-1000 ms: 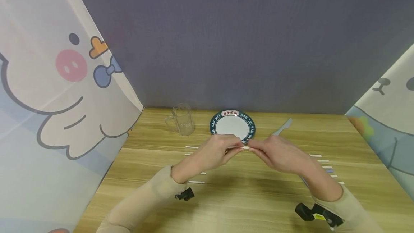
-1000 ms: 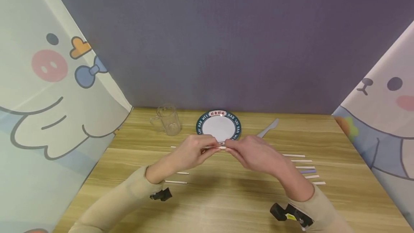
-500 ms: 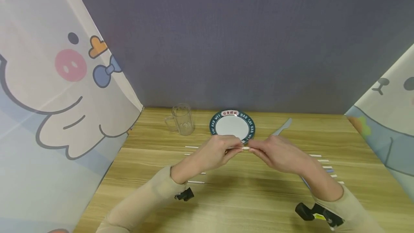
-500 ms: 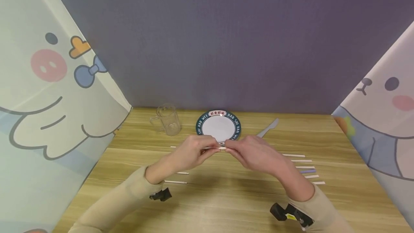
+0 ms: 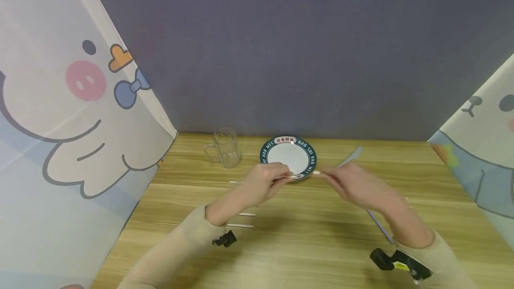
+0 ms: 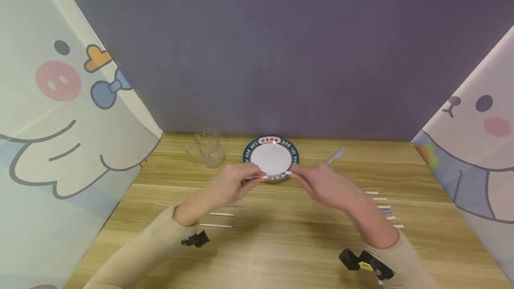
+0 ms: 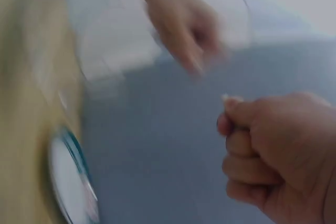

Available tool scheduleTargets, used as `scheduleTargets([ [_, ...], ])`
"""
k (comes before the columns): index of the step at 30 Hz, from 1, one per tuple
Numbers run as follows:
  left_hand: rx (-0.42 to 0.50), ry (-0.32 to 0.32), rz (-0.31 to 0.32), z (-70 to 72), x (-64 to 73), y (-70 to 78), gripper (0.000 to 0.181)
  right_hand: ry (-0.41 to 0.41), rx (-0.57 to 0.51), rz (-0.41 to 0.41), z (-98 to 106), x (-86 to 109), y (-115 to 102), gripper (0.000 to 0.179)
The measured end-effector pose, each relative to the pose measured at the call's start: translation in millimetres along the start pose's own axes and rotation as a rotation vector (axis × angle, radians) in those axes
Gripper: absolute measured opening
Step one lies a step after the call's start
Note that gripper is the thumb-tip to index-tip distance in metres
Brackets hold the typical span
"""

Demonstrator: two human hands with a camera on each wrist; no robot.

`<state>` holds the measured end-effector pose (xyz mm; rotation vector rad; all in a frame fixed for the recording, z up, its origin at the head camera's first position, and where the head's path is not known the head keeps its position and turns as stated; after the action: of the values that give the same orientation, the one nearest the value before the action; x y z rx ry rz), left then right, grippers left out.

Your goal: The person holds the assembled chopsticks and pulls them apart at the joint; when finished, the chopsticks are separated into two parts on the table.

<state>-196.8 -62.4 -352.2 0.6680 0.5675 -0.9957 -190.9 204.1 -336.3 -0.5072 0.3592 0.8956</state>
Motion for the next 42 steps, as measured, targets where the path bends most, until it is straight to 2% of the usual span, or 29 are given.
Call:
scheduleTargets([
  [3,-0.005,0.071,0.068,16.2,10.8,-14.0,0.007,0.068,0.029,-0.058,20.1,13.0,12.7,0.034],
  [5,0.017,0.089,0.097,23.8,16.7,-19.6,0.006,0.078,0.040,-0.062,28.6,21.0,18.9,0.035],
  [10,0.049,0.024,0.093,25.7,31.8,-24.2,0.004,0.048,0.052,-0.090,31.1,39.9,27.6,0.024],
  [14,0.062,-0.009,0.111,26.1,49.5,-29.3,0.014,0.013,0.011,-0.157,31.9,59.0,36.0,0.024],
  [18,0.071,-0.031,0.144,29.5,64.5,-32.9,0.021,0.025,0.010,-0.177,33.2,81.0,50.7,0.019],
  [21,0.062,-0.099,0.163,30.6,74.7,-33.2,0.022,0.062,0.069,-0.152,32.2,99.8,64.3,0.023],
  [24,0.050,-0.206,0.186,30.4,85.8,-32.6,0.025,0.082,0.140,-0.139,31.2,120.9,76.9,0.025],
  [28,0.059,-0.342,0.249,29.3,102.1,-31.8,0.025,0.094,0.163,-0.147,31.1,148.2,91.8,0.032],
  [32,0.098,-0.449,0.300,23.1,119.1,-32.8,0.020,0.106,0.171,-0.154,29.8,175.3,102.3,0.043],
  [35,0.128,-0.506,0.318,18.0,129.3,-32.5,0.017,0.082,0.153,-0.149,27.6,193.8,106.0,0.045],
  [38,0.130,-0.539,0.331,14.8,135.5,-31.0,0.017,0.046,0.079,-0.128,25.4,207.8,107.2,0.047],
  [42,0.063,-0.552,0.330,10.7,141.1,-29.8,0.015,-0.010,-0.052,-0.130,21.3,221.2,107.5,0.045],
])
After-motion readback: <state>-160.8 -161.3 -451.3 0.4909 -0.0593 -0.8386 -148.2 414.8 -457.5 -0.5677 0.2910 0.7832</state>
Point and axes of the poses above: each hand's wrist, its own x-axis away from the middle knuckle, its own z-axis out of the back of the hand, y = z × x, the point moved 2 cm from there along -x, towards the middle knuckle, and after that the axes turned 8 degrees about y, right-handed, at the moved point
